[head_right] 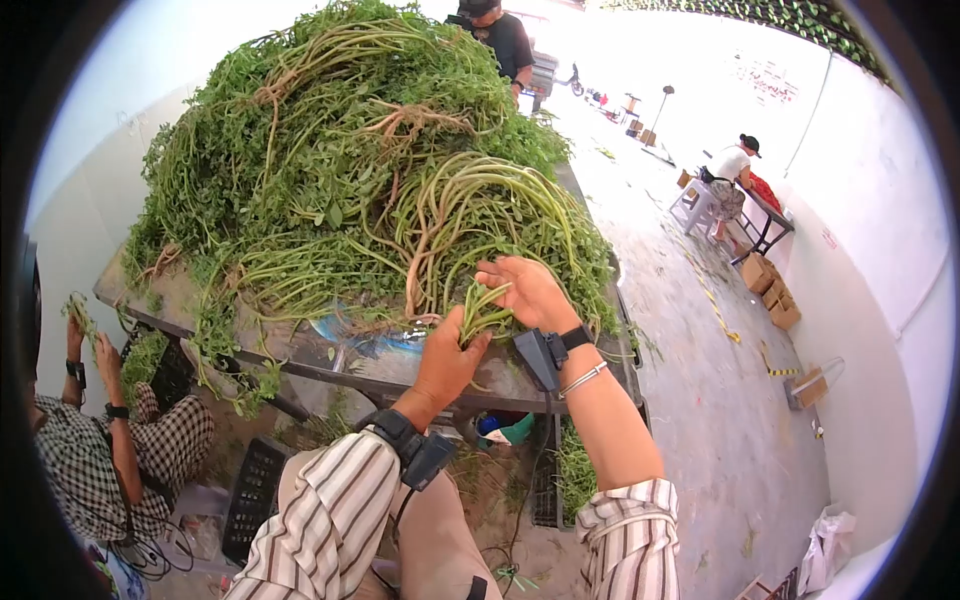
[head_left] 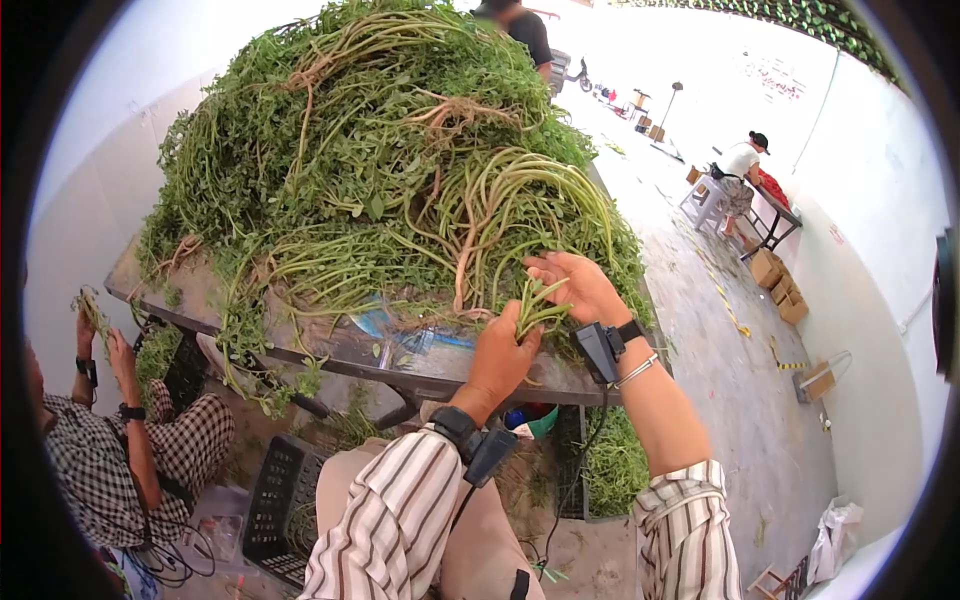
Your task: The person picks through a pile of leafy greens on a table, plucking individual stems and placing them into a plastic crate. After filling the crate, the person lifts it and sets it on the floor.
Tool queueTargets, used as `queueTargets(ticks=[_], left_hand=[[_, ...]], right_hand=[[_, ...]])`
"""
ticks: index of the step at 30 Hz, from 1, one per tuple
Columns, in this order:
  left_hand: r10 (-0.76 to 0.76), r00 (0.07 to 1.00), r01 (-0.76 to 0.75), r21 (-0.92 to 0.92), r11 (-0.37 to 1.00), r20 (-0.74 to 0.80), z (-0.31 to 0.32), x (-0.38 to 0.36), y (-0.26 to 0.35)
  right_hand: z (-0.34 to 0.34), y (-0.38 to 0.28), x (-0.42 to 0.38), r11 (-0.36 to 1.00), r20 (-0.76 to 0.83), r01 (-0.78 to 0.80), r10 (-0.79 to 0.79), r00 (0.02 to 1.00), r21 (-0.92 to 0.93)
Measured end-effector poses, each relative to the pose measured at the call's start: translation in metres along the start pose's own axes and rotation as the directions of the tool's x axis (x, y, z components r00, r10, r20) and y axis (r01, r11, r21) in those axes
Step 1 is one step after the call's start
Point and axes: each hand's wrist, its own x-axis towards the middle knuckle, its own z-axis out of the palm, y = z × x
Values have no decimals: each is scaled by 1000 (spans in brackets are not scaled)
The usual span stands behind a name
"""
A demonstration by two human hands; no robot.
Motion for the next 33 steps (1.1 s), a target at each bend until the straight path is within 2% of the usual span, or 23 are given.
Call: queueTargets(ticks=[2, 4, 6, 8, 10, 11, 12, 14, 15, 18, 19, 21, 25, 27, 28, 30, 31, 33], left_hand=[[11, 1000, -12, -33, 999, -9, 3, 0, -8], [-6, 1000, 7, -27, 1000, 22, 3, 1, -10], [-4, 1000, 4, -34, 999, 16, 2, 0, -8], [-7, 1000, 8, -99, 995, 6, 3, 0, -6], [20, 1000, -20, -84, 996, 10, 2, -1, -8], [54, 998, -53, -71, 996, 12, 3, -1, -8], [52, 999, -51, -77, 996, 15, 4, -1, -8], [143, 989, -144, -6, 990, -28, 2, 0, -5], [144, 990, -144, -41, 989, -12, 0, 0, -3], [156, 984, -159, -22, 987, -84, 1, 1, -2], [159, 984, -161, -24, 987, -87, 2, 1, -4], [185, 965, -185, 21, 983, -185, 5, 2, -7], [276, 934, -260, 98, 961, -228, 5, 4, -6], [-18, 998, 8, -174, 985, -56, 8, 0, -13], [-13, 998, 3, -173, 985, -55, 6, 0, -10], [-45, 998, 53, -201, 978, 44, 2, 2, -4], [-42, 998, 49, -198, 979, 42, 3, 2, -7], [58, 997, -62, -113, 992, -43, 8, 2, -18]], right_hand=[[0, 4, 7, 982, 89, -15, -2, 996, 189], [-2, 6, 7, 971, 106, -4, -22, 994, 239], [-3, 9, 2, 931, 268, 30, -136, 954, 365], [2, 7, -7, 931, 244, 48, -144, 959, 361], [3, 5, -17, 959, 222, 118, -177, 959, 256], [8, 5, -24, 975, 126, 158, -179, 976, 158], [12, 3, -31, 975, 120, 158, -177, 977, 155], [16, -2, -44, 978, 105, 206, -203, 974, -17], [18, -4, -49, 977, 77, 205, -200, 977, -56], [12, -3, -58, 966, 123, 238, -225, 966, -103], [11, -2, -60, 964, 123, 244, -231, 965, -104], [12, -3, -67, 963, 114, 242, -229, 967, -119], [13, -4, -77, 958, 131, 242, -223, 966, -153], [13, -4, -80, 953, 139, 244, -222, 965, -179], [14, -5, -80, 952, 139, 250, -227, 964, -178], [14, -8, -81, 969, 112, 227, -216, 970, -101], [16, -11, -83, 965, 87, 255, -250, 964, -61], [11, -16, -81, 965, 34, 263, -263, 964, 1]])
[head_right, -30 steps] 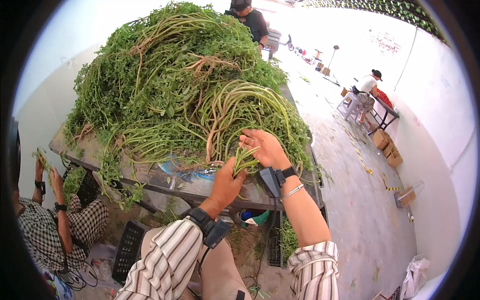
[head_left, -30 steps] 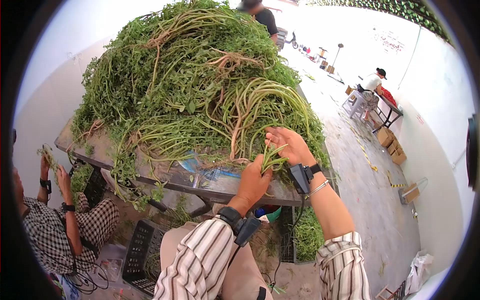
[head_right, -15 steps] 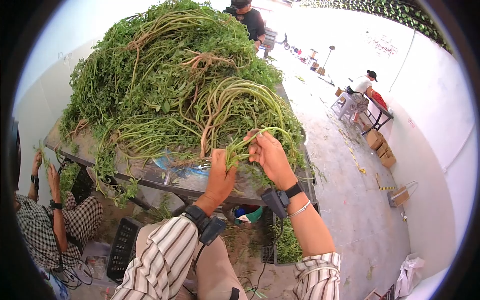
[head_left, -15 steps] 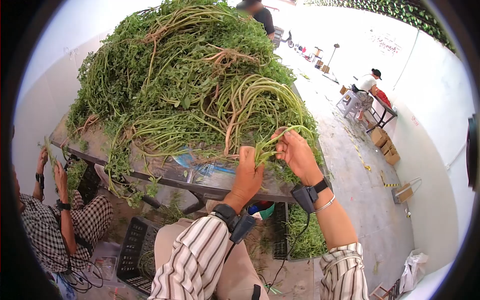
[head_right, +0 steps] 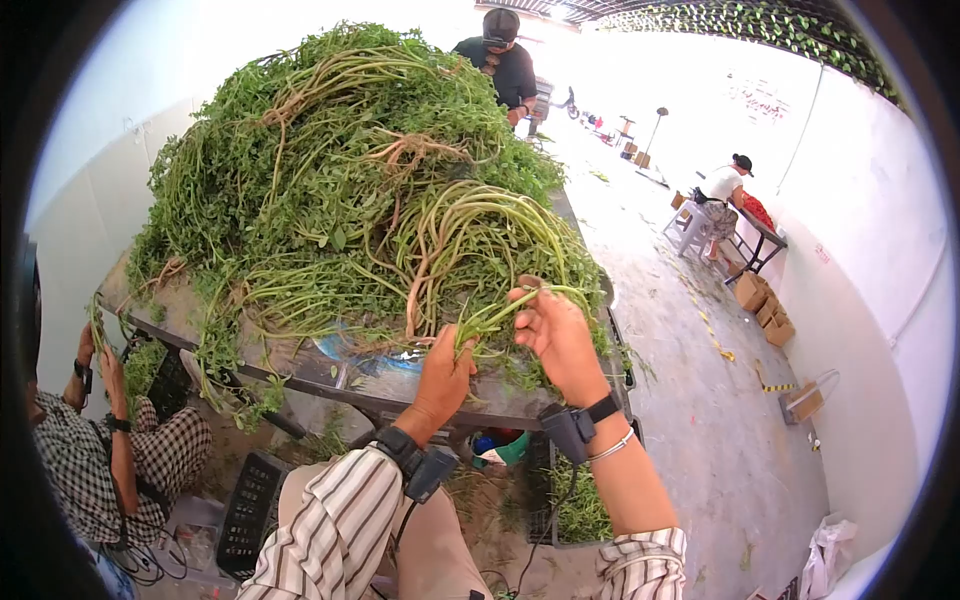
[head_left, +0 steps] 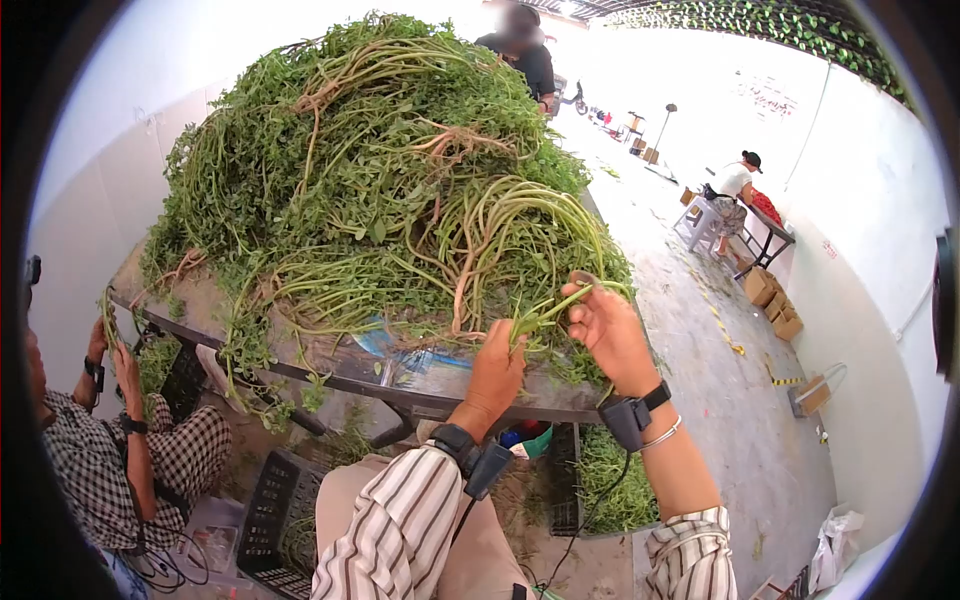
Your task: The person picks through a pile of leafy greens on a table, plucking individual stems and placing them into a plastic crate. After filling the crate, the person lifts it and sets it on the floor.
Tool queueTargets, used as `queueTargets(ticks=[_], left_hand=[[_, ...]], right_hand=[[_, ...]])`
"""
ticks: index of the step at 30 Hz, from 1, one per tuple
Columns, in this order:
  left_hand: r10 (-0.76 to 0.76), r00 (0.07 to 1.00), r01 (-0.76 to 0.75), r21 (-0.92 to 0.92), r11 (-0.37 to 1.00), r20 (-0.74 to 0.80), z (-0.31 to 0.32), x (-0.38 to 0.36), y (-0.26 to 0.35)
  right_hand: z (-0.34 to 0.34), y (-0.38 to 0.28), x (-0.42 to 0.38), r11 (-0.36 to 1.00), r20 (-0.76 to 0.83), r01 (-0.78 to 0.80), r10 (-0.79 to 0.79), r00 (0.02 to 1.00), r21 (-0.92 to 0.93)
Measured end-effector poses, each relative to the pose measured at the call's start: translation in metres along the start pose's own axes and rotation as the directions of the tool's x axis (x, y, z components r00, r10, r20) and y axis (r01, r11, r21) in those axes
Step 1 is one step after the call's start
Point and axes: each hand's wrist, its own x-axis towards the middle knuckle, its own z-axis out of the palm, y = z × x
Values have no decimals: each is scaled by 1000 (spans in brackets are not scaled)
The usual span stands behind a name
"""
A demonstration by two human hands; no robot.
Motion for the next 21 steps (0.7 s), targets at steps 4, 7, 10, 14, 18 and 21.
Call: queueTargets(ticks=[4, 7, 10, 14, 18, 21], left_hand=[[14, 1000, -14, -7, 1000, 0, 1, 0, -2], [-35, 999, 35, -12, 999, 19, 0, 1, -1], [-2, 1000, 2, 0, 1000, 27, 1, 1, -5], [-16, 998, 16, 2, 1000, 57, 1, 0, -5], [-19, 997, 18, 19, 1000, 77, -2, 0, -5], [68, 997, -71, 124, 990, 27, 3, 0, -17]], right_hand=[[-4, -16, 1, 999, -69, 20, -18, 997, 32], [7, -30, -2, 998, -22, 42, -43, 999, -56], [9, -37, 3, 987, 2, 82, -82, 997, -136], [1, -39, 12, 985, -57, 129, -136, 989, -117], [-5, -38, 14, 981, -125, 111, -132, 983, -161], [-10, -41, 15, 931, -140, 120, -178, 974, -346]])
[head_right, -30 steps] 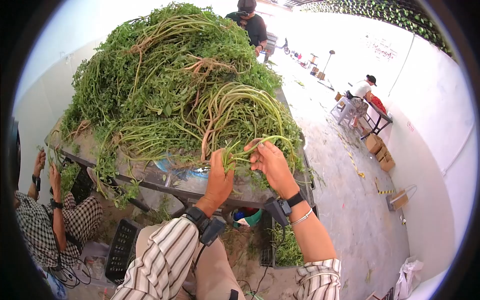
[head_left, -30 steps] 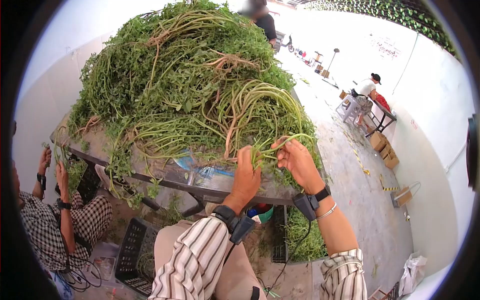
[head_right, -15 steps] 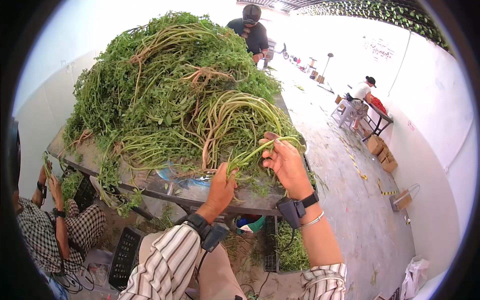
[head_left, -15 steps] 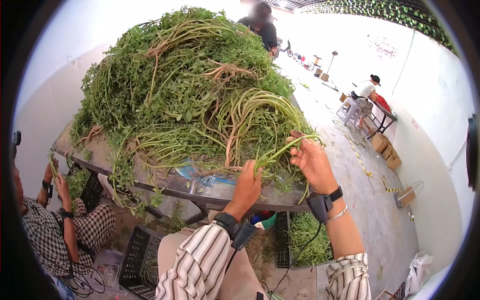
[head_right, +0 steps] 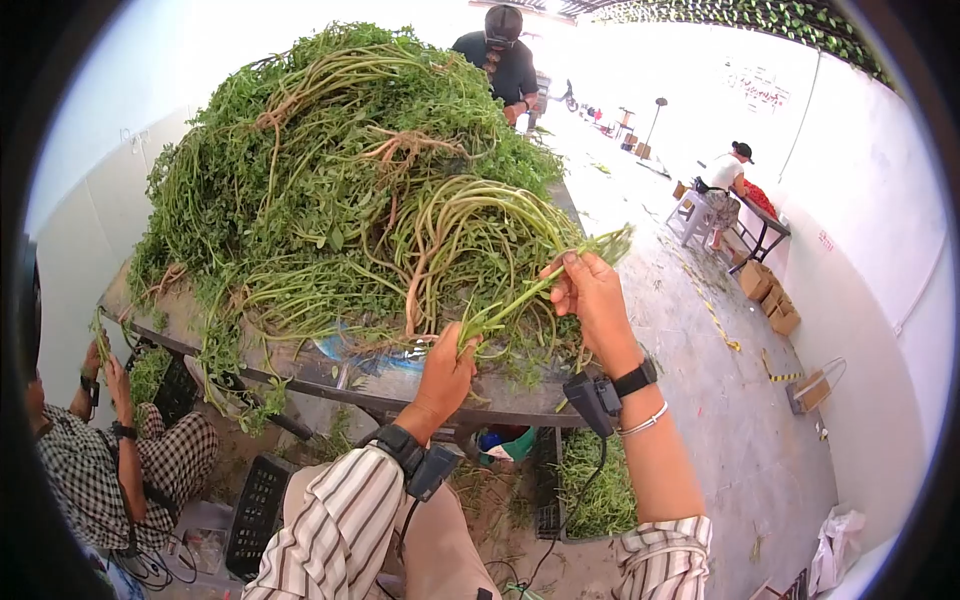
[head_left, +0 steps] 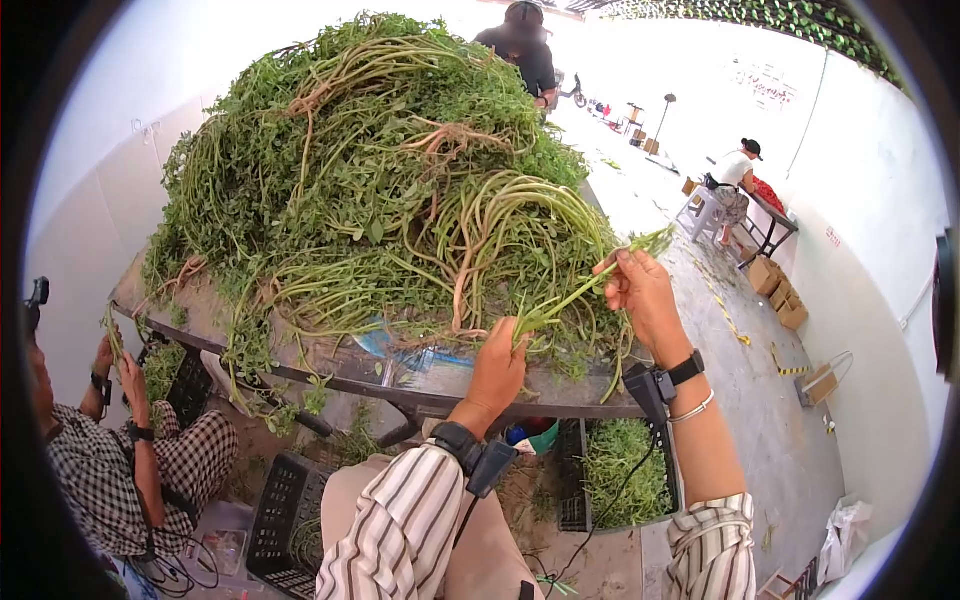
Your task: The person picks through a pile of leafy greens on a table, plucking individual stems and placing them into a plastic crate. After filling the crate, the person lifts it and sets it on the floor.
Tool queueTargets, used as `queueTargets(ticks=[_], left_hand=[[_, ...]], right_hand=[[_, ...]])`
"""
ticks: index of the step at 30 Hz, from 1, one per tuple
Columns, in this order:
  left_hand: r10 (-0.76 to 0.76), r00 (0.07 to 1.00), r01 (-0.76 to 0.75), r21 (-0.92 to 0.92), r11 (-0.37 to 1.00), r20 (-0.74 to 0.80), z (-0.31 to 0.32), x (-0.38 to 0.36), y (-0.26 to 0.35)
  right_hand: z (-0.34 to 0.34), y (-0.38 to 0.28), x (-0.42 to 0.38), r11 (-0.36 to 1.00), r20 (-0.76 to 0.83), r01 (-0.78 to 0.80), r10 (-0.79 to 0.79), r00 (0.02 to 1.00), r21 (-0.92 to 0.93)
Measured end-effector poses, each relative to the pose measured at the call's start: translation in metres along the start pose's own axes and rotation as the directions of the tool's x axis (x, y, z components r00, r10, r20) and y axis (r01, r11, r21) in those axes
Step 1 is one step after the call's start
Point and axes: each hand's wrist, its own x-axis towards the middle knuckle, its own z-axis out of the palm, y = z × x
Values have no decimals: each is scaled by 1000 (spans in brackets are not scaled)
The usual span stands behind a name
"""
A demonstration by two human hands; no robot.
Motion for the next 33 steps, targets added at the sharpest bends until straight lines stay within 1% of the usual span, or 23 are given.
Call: queueTargets(ticks=[2, 3, 4, 6, 7, 9, 10, 12, 13, 15, 16, 18, 19, 21, 22, 24, 25, 26, 28, 30, 31, 32, 33], left_hand=[[21, 1000, -21, -14, 1000, -10, 1, -1, -3], [44, 999, -45, -25, 999, -24, 2, -1, -4], [45, 999, -46, -26, 999, -20, 2, 0, -2], [27, 1000, -27, -1, 1000, 5, -2, 1, 3], [29, 1000, -29, -1, 1000, 4, -2, 2, 3], [28, 1000, -28, -7, 1000, 1, -2, 1, 4], [29, 1000, -29, -7, 1000, 0, -2, 1, 4], [39, 999, -39, -5, 999, 7, -2, 1, 3], [36, 999, -36, -4, 999, 7, -1, -1, 2], [41, 999, -41, 30, 999, -11, 2, 0, -1], [43, 999, -43, 31, 999, -11, -1, 1, 4], [71, 995, -74, 52, 996, 64, -7, 3, 15], [74, 995, -77, 51, 996, 67, -8, 3, 15], [-70, 997, 74, -99, 992, 45, -7, 0, 12], [-66, 997, 71, -101, 992, 51, -6, 1, 9], [-36, 999, 37, -48, 998, 17, -1, -1, 0], [-51, 998, 52, -60, 997, 27, 0, -4, 0], [-50, 999, 51, -63, 997, 19, -1, -1, 2], [-49, 998, 51, -73, 996, 27, -2, 0, 4], [-119, 992, 123, -107, 987, 42, -4, 1, 4], [-59, 998, 60, -59, 996, 17, -4, 1, 2], [-62, 998, 64, -61, 996, 21, -6, 2, 9], [-125, 991, 129, -94, 987, 47, -10, 2, 16]], right_hand=[[-7, -3, 0, 979, -5, 2, -3, 1000, -203], [-13, -4, 1, 960, 25, 3, 4, 1000, -280], [-18, -4, 0, 960, 21, 2, 4, 1000, -279], [-23, -6, 1, 880, 32, -3, 21, 999, -476], [-25, -6, 1, 880, 33, 0, 18, 999, -476], [-28, -5, -2, 809, 14, 10, -3, 1000, -587], [-29, -4, -4, 809, 14, 11, -3, 1000, -587], [-33, -4, -6, 694, 69, 74, -34, 997, -716], [-37, -2, -7, 694, 70, 72, -32, 997, -716], [-48, 5, -6, 434, 189, 219, -112, 976, -874], [-50, 7, -8, 434, 189, 220, -114, 975, -873], [-55, 11, -13, 275, 259, 285, -126, 958, -918], [-61, 17, -14, 276, 256, 283, -128, 958, -919], [-80, 29, -17, 88, 169, 197, -257, 951, -976], [-92, 28, -21, 87, 163, 191, -260, 952, -978], [-117, 25, -29, 238, -11, 27, -159, 987, -971], [-129, 25, -36, 266, -36, 7, -158, 987, -964], [-137, 25, -45, 259, -51, -11, -147, 988, -966], [-150, 24, -65, 320, -122, -74, -132, 984, -944], [-163, 28, -91, 344, -128, -69, -150, 980, -937], [-172, 35, -105, 365, -191, -124, -152, 970, -922], [-178, 40, -119, 389, -252, -176, -155, 955, -904], [-183, 45, -134, 379, -262, -188, -154, 953, -906]])
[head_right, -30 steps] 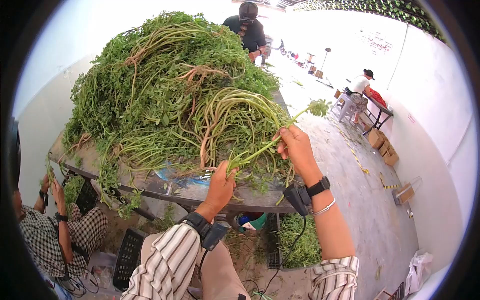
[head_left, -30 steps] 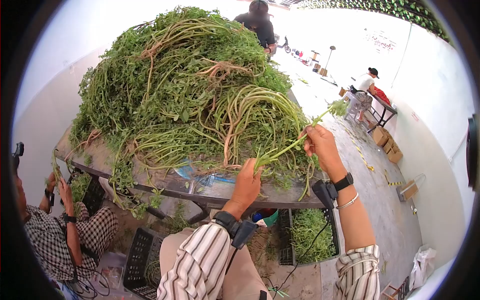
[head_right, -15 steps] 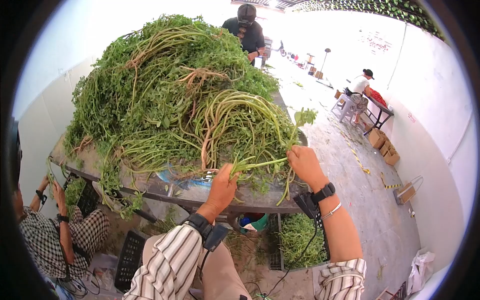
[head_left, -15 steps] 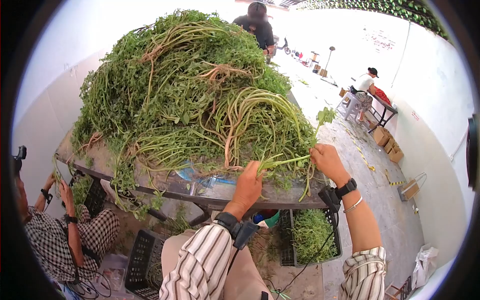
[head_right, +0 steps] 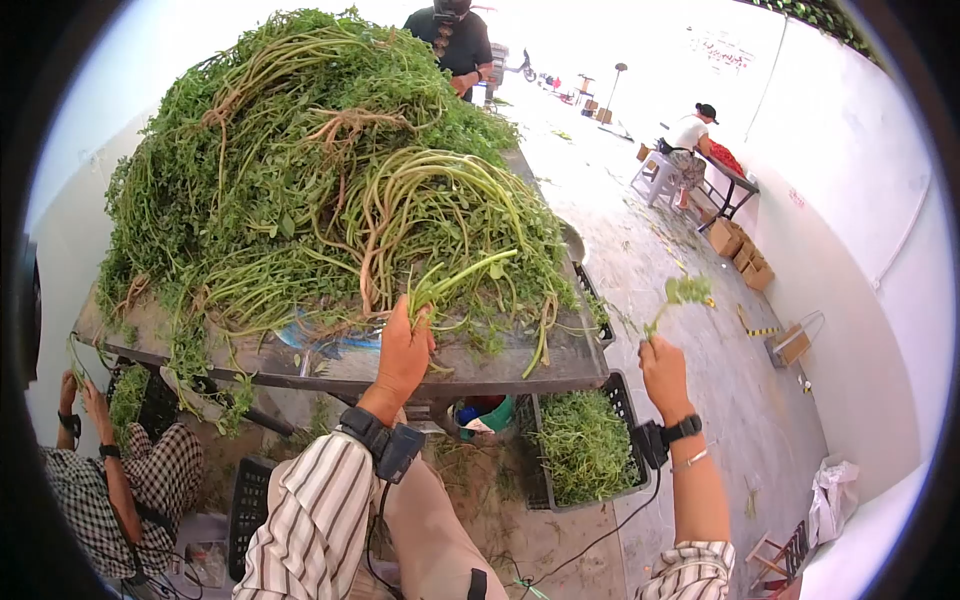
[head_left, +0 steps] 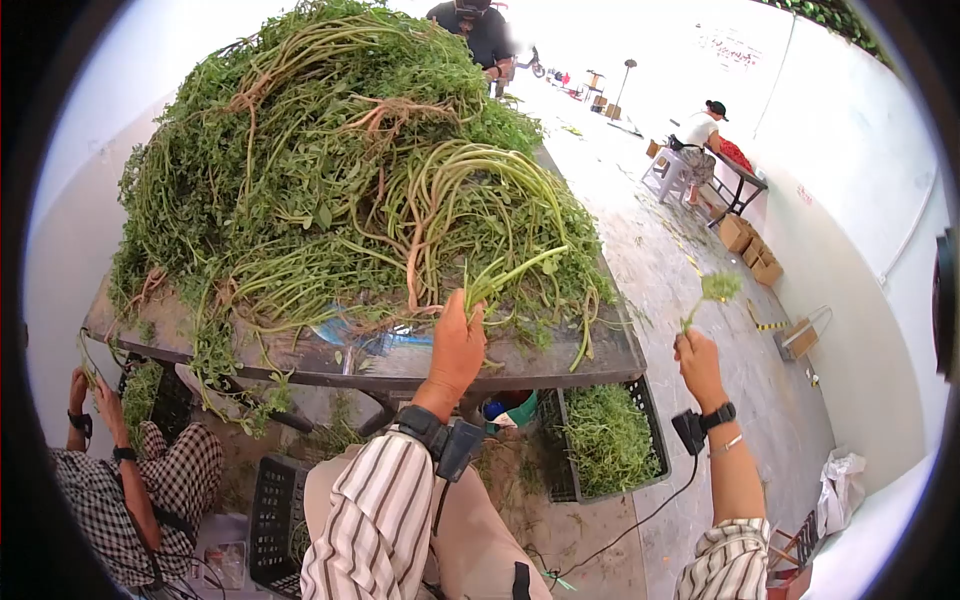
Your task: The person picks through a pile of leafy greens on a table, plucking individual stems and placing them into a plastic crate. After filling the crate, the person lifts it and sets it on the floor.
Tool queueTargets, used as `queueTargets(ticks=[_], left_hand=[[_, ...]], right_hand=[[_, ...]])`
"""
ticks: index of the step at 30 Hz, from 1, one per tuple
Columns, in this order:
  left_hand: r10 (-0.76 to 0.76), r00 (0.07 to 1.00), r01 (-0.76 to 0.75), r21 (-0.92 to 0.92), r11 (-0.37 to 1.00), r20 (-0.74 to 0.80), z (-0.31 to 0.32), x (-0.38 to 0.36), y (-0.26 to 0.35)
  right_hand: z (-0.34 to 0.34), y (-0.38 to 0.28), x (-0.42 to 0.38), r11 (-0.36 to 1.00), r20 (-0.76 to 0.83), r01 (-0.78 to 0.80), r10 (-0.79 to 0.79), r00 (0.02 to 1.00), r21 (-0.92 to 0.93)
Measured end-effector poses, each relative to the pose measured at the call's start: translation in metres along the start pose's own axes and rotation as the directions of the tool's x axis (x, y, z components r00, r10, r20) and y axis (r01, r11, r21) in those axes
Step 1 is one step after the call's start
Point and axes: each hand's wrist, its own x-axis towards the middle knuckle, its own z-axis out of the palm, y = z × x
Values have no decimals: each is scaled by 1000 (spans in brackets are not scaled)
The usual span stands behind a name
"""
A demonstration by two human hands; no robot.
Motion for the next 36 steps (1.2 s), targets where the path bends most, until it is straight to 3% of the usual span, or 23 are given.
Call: queueTargets(ticks=[1, 4, 6, 7, 9, 11, 13, 15, 17, 19, 21, 23, 27, 29, 31, 32, 34, 36], left_hand=[[-63, 998, 63, -34, 997, 22, -1, 0, 5], [-29, 1000, 29, -38, 999, -5, 0, -1, -1], [-18, 1000, 18, -71, 997, 0, -1, -1, 0], [-27, 1000, 27, -69, 997, 2, -1, -2, 1], [-35, 999, 36, -63, 997, 12, -2, -1, 3], [-46, 999, 47, -52, 998, 9, -2, 1, 2], [-58, 998, 58, -41, 997, 18, -1, 0, 2], [-63, 998, 60, -102, 993, -30, 0, 0, 4], [-52, 998, 49, -91, 995, -33, -1, 1, 8], [-40, 998, 37, -80, 996, -40, -2, -1, 9], [-62, 998, 60, -108, 992, -18, -3, 0, 10], [-76, 997, 75, -93, 993, -1, -5, 0, 11], [-106, 994, 108, -72, 992, 25, -5, -1, 13], [-113, 993, 114, -50, 992, 28, -5, 0, 13], [-81, 997, 82, -48, 995, 17, -4, 0, 6], [-54, 998, 54, 28, 998, 13, -4, 0, 3], [-56, 998, 56, 15, 998, 11, -4, 0, 3], [-74, 997, 75, -26, 997, 16, -4, -1, 12]], right_hand=[[1, 10, -12, 1000, 1, -5, 5, 1000, -1], [15, 64, -49, 999, 4, -10, 10, 1000, -42], [33, 108, -68, 980, 193, -137, 164, 967, -147], [33, 108, -77, 979, 201, -139, 168, 965, -149], [32, 109, -86, 877, 142, 48, 23, 990, -478], [27, 94, -74, 885, 101, 19, 32, 994, -466], [13, 60, -56, 973, 130, -211, 222, 966, -93], [4, 5, -38, 971, 72, -181, 172, 982, 156], [-2, -52, -25, 949, 107, -116, 88, 990, 293], [3, -97, -11, 961, 187, 16, -70, 980, 276], [26, -120, 8, 920, 164, 246, -305, 938, 306], [46, -143, 29, 893, 204, 369, -424, 883, 256], [81, -162, 75, 928, 349, 291, -358, 866, 232], [100, -165, 91, 909, 178, 413, -415, 892, 51], [110, -169, 98, 905, 152, 425, -420, 895, 4], [113, -172, 100, 926, 214, 374, -356, 910, -52], [126, -169, 105, 948, 300, 301, -259, 918, -102], [148, -150, 115, 922, 339, 359, -296, 893, -142]])
